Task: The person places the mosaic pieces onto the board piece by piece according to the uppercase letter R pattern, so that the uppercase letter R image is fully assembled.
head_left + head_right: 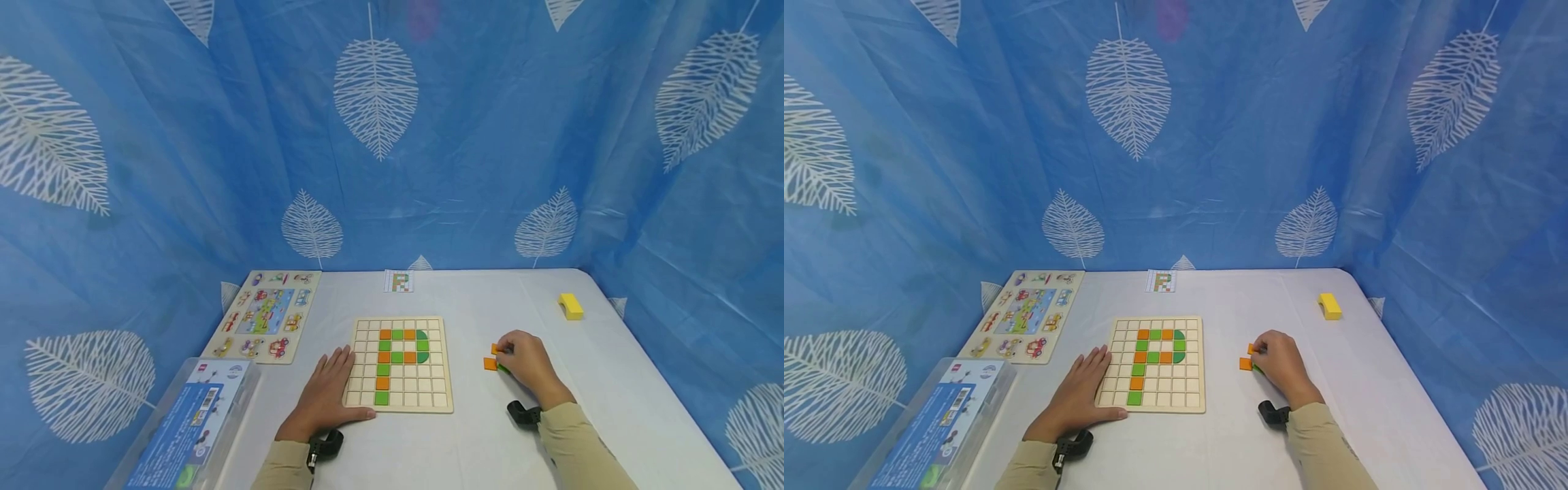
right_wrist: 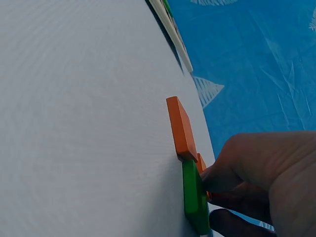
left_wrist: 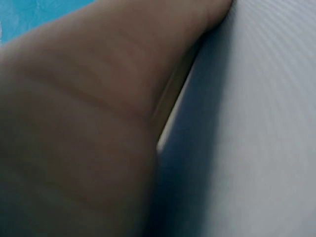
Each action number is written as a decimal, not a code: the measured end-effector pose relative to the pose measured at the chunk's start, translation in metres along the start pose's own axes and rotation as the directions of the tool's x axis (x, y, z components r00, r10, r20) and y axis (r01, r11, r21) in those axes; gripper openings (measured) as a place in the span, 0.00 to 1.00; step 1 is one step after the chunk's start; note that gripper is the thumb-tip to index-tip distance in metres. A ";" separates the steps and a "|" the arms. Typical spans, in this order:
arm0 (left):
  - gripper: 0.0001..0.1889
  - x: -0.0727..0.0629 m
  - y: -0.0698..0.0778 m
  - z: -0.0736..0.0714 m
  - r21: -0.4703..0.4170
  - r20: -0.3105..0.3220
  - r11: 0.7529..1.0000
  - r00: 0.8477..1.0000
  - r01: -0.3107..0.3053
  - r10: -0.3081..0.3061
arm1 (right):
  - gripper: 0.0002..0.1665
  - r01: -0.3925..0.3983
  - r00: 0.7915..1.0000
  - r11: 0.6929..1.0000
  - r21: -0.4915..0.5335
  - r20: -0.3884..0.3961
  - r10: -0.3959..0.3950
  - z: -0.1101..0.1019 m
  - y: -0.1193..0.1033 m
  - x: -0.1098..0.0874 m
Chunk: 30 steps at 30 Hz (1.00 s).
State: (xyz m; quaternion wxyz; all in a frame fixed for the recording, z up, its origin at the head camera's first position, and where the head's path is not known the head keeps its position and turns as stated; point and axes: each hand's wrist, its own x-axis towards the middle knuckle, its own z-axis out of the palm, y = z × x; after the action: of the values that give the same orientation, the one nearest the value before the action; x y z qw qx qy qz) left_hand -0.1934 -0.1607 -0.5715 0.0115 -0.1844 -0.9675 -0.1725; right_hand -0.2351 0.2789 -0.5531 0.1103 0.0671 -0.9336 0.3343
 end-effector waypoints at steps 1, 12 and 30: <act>0.71 0.000 0.000 0.000 -0.003 -0.001 1.000 1.000 -0.001 0.001 | 0.07 -0.001 1.000 1.000 -0.004 -0.001 0.001 0.000 0.000 0.000; 0.72 0.000 -0.001 0.001 0.010 -0.002 1.000 1.000 -0.011 0.011 | 0.06 -0.023 0.999 1.000 -0.011 0.029 0.023 0.003 -0.004 0.003; 0.71 0.000 -0.002 0.002 0.002 -0.002 1.000 1.000 -0.013 0.013 | 0.06 0.081 0.995 0.997 -0.006 -0.055 -0.082 0.009 -0.015 0.002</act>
State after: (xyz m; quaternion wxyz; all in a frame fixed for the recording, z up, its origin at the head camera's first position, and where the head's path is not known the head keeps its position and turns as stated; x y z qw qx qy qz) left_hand -0.1941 -0.1616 -0.5735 0.0140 -0.1905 -0.9665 -0.1717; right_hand -0.2352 0.2614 -0.5500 0.1496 0.0957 -0.9274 0.3292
